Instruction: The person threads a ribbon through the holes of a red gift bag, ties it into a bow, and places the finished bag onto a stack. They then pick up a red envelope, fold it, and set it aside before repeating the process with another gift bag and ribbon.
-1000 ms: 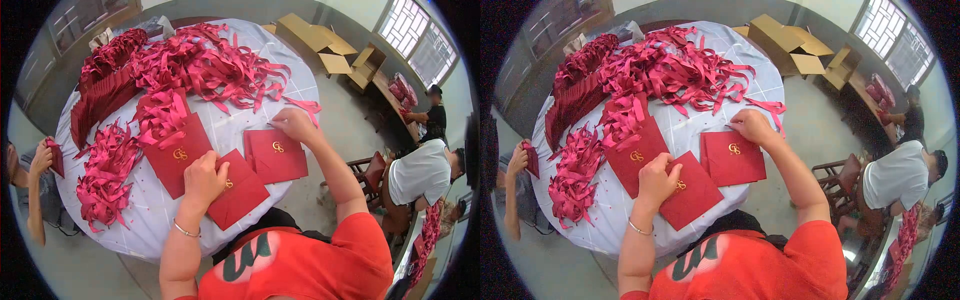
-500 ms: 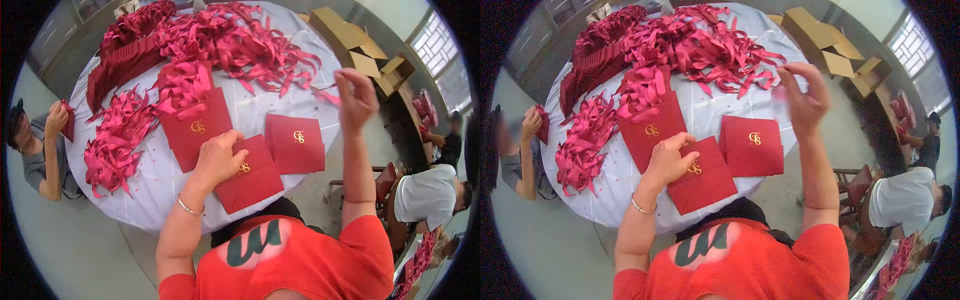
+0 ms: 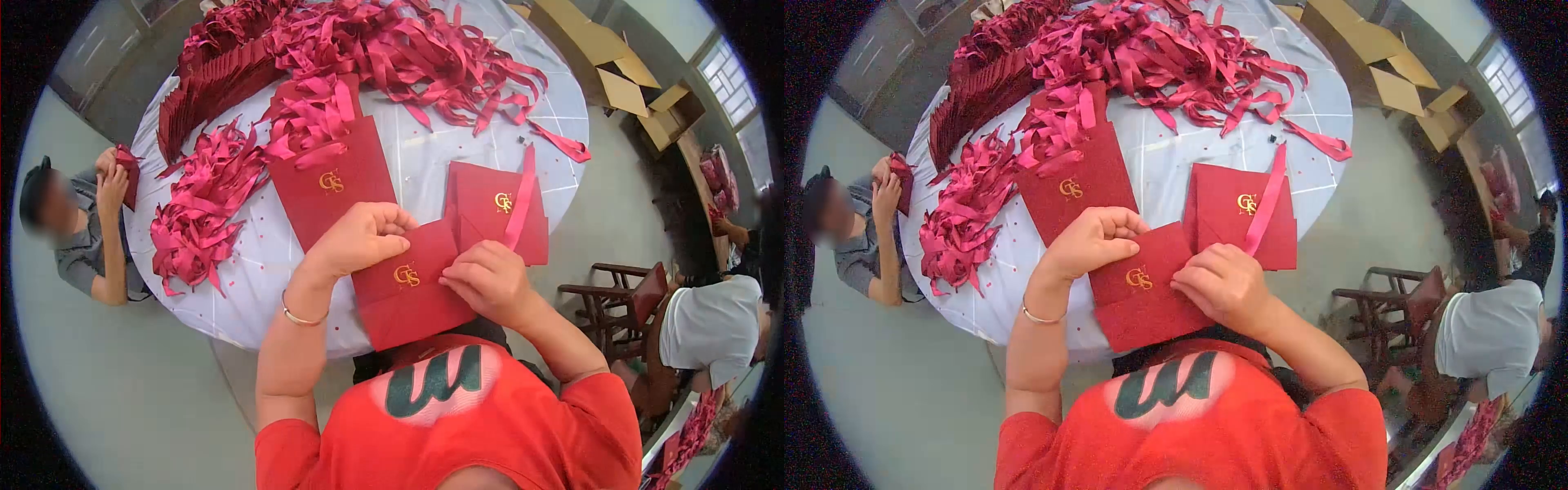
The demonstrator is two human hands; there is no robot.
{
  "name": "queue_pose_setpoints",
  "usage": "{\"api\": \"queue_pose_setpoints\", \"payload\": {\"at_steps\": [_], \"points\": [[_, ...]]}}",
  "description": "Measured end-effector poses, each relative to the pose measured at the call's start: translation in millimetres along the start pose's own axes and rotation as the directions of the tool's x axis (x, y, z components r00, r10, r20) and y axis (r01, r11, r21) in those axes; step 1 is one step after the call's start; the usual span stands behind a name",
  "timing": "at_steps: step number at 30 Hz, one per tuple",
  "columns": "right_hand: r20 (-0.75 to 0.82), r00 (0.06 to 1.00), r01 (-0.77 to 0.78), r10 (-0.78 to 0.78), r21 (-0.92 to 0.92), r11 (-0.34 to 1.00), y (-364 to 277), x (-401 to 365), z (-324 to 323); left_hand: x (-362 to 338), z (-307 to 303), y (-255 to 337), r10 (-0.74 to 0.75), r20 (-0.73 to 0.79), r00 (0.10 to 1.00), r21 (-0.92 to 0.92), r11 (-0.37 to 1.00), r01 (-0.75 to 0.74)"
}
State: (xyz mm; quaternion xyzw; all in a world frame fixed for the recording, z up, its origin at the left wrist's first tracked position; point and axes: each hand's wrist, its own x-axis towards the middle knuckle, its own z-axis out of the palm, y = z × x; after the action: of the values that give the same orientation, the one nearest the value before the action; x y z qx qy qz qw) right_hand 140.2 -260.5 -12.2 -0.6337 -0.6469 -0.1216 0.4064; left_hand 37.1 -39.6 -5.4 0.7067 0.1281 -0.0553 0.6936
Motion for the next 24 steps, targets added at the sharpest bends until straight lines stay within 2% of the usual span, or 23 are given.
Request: {"api": "queue_pose_setpoints", "payload": {"at_steps": [2,3,4,5,7,9,11,12,13,15,18,19,21,23,24], "points": [[-0.013,0.998,-0.067,0.068,0.067,0.995,-1,-3,-1,-2,0,3,-0.053,0.142,0.988,-0.09,0.994,0.067],[-0.024,0.991,-0.127,0.131,0.13,0.983,-1,-3,-2,-3,2,3,-0.058,0.144,0.988,-0.091,0.993,0.072],[-0.027,0.987,-0.148,0.156,0.204,0.968,-1,-1,-4,-4,4,4,-0.024,0.196,0.98,-0.085,0.995,0.042],[-0.026,0.986,-0.155,0.163,0.203,0.967,-4,-1,-6,-4,6,5,0.009,0.249,0.968,-0.082,0.997,0.012],[0.026,0.882,-0.44,0.471,0.406,0.801,-9,-3,-7,-6,6,6,-0.004,0.251,0.968,-0.114,0.993,0.033],[0.001,0.88,-0.423,0.474,0.453,0.784,-6,1,-8,-7,6,9,-0.013,0.251,0.968,-0.139,0.989,0.05],[-0.076,0.902,-0.36,0.425,0.409,0.839,-7,11,-10,-9,8,11,-0.01,0.269,0.963,-0.13,0.99,0.046],[-0.004,0.919,-0.353,0.395,0.441,0.826,1,10,-9,-10,9,12,-0.013,0.272,0.962,-0.129,0.99,0.05],[-0.004,0.917,-0.356,0.398,0.441,0.824,3,9,-7,-11,10,14,0.027,0.288,0.957,-0.18,0.983,0.026],[0.093,0.86,-0.428,0.501,0.666,0.611,7,7,-3,-14,12,15,0.066,0.307,0.949,-0.229,0.974,0.007],[0.146,0.85,-0.444,0.507,0.716,0.538,14,5,-3,-14,14,18,0.08,0.308,0.948,-0.2,0.98,-0.018],[0.146,0.847,-0.447,0.512,0.716,0.536,16,5,-3,-15,15,20,0.056,0.293,0.955,-0.188,0.982,0.001],[0.07,0.927,-0.327,0.369,0.634,0.701,21,8,-1,-15,17,18,0.025,0.275,0.961,-0.176,0.984,0.024],[0.116,0.926,-0.349,0.359,0.624,0.699,22,10,0,-13,21,10,0.018,0.188,0.982,0.049,0.998,-0.027],[0.162,0.924,-0.37,0.347,0.609,0.702,22,10,1,-14,24,11,0.014,0.191,0.981,0.051,0.998,-0.025]]}}
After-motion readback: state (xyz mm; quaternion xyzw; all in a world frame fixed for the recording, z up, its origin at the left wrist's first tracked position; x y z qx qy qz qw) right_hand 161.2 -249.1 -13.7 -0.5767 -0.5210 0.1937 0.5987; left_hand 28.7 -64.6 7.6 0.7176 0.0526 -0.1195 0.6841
